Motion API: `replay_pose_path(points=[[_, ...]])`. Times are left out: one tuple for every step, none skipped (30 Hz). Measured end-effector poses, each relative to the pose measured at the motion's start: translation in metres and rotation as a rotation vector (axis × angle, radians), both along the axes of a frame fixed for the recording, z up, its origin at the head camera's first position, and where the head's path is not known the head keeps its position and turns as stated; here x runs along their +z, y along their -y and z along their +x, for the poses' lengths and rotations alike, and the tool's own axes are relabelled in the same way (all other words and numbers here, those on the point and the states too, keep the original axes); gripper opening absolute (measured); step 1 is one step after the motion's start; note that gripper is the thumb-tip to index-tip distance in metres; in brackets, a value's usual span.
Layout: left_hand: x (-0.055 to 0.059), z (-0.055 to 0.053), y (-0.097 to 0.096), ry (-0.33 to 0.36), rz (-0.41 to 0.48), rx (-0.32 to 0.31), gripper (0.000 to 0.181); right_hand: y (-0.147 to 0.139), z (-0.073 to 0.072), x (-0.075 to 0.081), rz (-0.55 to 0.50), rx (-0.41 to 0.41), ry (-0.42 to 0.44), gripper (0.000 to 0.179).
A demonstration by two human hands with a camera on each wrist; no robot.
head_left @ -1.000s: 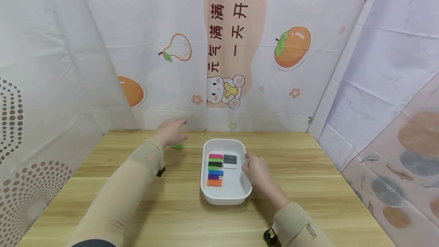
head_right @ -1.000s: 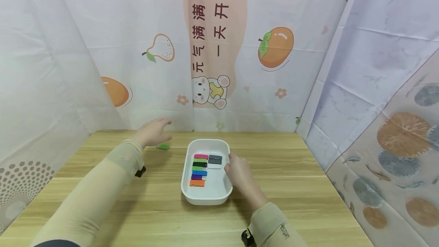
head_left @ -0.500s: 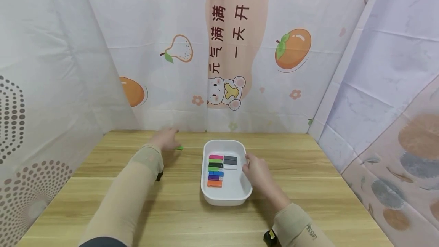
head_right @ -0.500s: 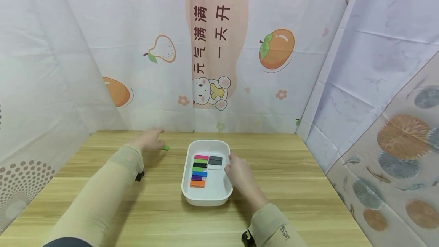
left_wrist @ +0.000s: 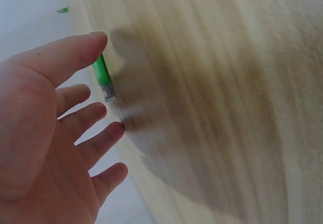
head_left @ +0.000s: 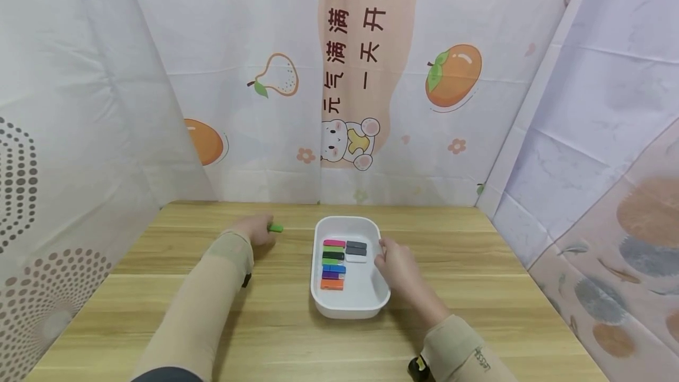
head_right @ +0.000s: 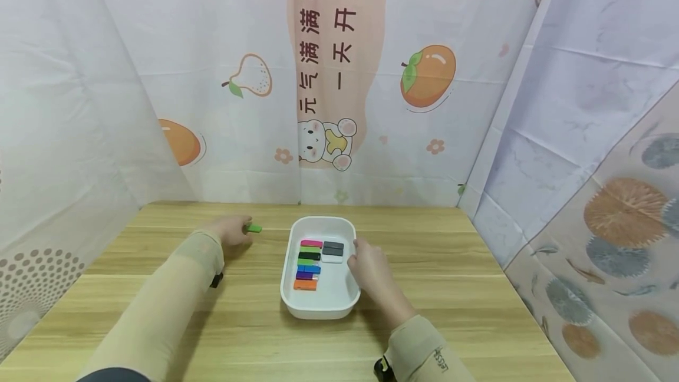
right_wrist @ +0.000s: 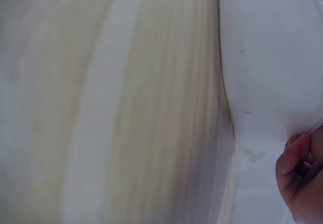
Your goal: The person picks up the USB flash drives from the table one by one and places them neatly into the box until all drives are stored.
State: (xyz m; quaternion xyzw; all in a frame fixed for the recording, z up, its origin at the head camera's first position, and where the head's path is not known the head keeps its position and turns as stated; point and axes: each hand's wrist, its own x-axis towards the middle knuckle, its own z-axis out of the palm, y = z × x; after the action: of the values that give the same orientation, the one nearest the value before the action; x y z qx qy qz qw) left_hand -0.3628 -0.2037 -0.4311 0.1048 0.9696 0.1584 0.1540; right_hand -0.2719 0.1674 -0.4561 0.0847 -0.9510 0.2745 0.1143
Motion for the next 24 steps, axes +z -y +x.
replay_pose_path(points=[[-0.001, 0.000, 0.000, 0.003, -0.002, -0.003, 0.023, 0.000, 0.000, 0.000, 0.000, 0.003, 0.000, 0.039], [-0.002, 0.001, 0.000, 0.001, -0.009, -0.003, 0.021, 0.000, 0.000, 0.000, -0.001, 0.005, -0.002, 0.039], [-0.003, 0.001, 0.000, -0.005, -0.011, -0.008, 0.019, 0.000, 0.000, 0.000, -0.002, 0.005, 0.000, 0.039], [-0.004, 0.001, -0.001, -0.011, -0.015, -0.014, 0.019, 0.000, 0.000, 0.000, -0.004, 0.006, 0.001, 0.039], [-0.004, 0.001, -0.001, -0.019, -0.020, -0.021, 0.019, 0.000, 0.000, 0.000, -0.005, 0.007, 0.002, 0.039], [-0.004, 0.001, -0.002, -0.025, -0.028, -0.025, 0.020, 0.000, 0.000, 0.000, -0.007, 0.007, 0.002, 0.039], [-0.004, 0.001, -0.002, -0.034, -0.038, -0.033, 0.021, 0.000, 0.000, 0.000, -0.009, 0.007, 0.003, 0.039], [-0.003, 0.001, -0.002, -0.041, -0.049, -0.039, 0.022, -0.001, 0.000, 0.000, -0.009, 0.006, 0.002, 0.039], [-0.003, 0.001, -0.002, -0.048, -0.061, -0.045, 0.022, -0.001, 0.000, 0.000, -0.010, 0.006, 0.001, 0.039], [-0.003, 0.000, -0.002, -0.061, -0.079, -0.052, 0.021, -0.001, 0.000, 0.000, -0.010, 0.006, 0.001, 0.039], [-0.004, -0.001, -0.002, -0.075, -0.097, -0.059, 0.020, -0.001, 0.000, 0.000, -0.008, 0.005, -0.001, 0.039], [-0.005, -0.002, -0.001, -0.088, -0.117, -0.061, 0.019, -0.001, 0.000, -0.001, -0.008, 0.004, 0.000, 0.039], [-0.005, -0.003, -0.001, -0.101, -0.135, -0.066, 0.017, -0.001, 0.000, -0.001, -0.007, 0.003, -0.001, 0.040], [-0.007, -0.004, 0.000, -0.110, -0.151, -0.063, 0.015, -0.001, 0.000, -0.001, -0.004, 0.002, -0.001, 0.040], [-0.008, -0.006, 0.000, -0.118, -0.166, -0.059, 0.014, -0.001, 0.000, -0.002, -0.004, 0.002, 0.000, 0.040], [-0.010, -0.007, 0.000, -0.123, -0.178, -0.055, 0.014, -0.001, 0.000, -0.002, -0.003, 0.001, 0.001, 0.040], [-0.012, -0.009, 0.000, -0.126, -0.187, -0.052, 0.013, -0.001, -0.001, -0.002, -0.004, 0.001, 0.001, 0.040], [-0.013, -0.010, 0.000, -0.129, -0.196, -0.048, 0.012, -0.001, -0.001, -0.003, -0.005, 0.001, 0.003, 0.040], [-0.014, -0.011, 0.000, -0.131, -0.204, -0.046, 0.012, -0.001, -0.001, -0.003, -0.004, 0.001, 0.002, 0.040], [-0.015, -0.012, 0.000, -0.134, -0.213, -0.039, 0.011, -0.001, -0.001, -0.003, -0.004, 0.002, 0.001, 0.040], [-0.015, -0.013, -0.001, -0.136, -0.219, -0.036, 0.010, -0.001, -0.001, -0.003, -0.006, 0.004, 0.000, 0.039], [-0.015, -0.014, -0.001, -0.137, -0.224, -0.032, 0.010, -0.001, -0.001, -0.003, -0.006, 0.004, -0.002, 0.039], [-0.016, -0.014, -0.001, -0.137, -0.227, -0.027, 0.009, -0.001, -0.001, -0.003, -0.005, 0.004, -0.006, 0.039], [-0.016, -0.014, -0.001, -0.137, -0.229, -0.020, 0.009, -0.001, -0.001, -0.003, -0.005, 0.004, -0.007, 0.039]])
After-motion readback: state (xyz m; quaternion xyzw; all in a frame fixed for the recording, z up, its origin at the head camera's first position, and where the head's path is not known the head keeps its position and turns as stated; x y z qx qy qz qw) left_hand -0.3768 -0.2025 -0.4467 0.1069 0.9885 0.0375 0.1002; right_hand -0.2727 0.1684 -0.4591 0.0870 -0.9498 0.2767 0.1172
